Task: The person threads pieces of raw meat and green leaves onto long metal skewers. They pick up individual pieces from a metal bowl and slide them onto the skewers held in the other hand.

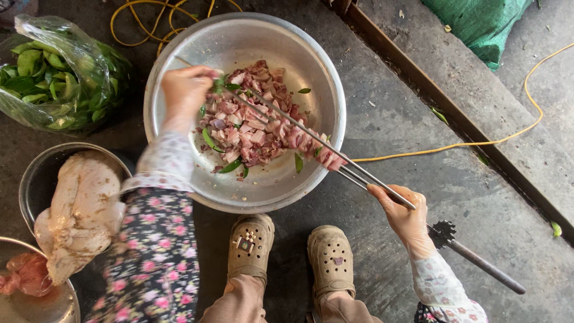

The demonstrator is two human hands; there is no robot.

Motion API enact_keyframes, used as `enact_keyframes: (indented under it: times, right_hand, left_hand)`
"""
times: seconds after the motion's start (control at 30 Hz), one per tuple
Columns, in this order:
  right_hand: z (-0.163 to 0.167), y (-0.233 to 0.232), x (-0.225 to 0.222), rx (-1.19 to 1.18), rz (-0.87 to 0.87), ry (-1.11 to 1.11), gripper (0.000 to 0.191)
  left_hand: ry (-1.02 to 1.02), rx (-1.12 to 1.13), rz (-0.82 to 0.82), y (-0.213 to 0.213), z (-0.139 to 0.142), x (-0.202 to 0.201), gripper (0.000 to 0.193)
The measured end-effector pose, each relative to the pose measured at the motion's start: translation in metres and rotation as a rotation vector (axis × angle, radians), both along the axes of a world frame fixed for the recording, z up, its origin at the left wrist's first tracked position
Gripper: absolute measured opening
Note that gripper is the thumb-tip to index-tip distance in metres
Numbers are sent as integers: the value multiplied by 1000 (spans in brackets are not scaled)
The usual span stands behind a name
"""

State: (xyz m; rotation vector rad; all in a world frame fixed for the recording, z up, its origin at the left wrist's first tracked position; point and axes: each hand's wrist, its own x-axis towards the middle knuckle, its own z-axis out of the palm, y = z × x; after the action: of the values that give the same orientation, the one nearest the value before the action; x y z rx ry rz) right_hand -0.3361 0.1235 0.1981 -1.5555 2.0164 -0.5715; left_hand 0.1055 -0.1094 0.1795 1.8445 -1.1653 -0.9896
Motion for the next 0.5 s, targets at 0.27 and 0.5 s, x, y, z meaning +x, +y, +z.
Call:
enact_keyframes:
  times: [0.27, 0.5]
  right_hand:
    - [-6, 4, -2, -36, -73, -259, 22]
    - [-7, 7, -3, -74, -10, -39, 27]
  left_hand:
    - [269, 173, 116, 9, -2, -6, 35]
    - [1095, 367, 329, -23, -21, 4, 9]
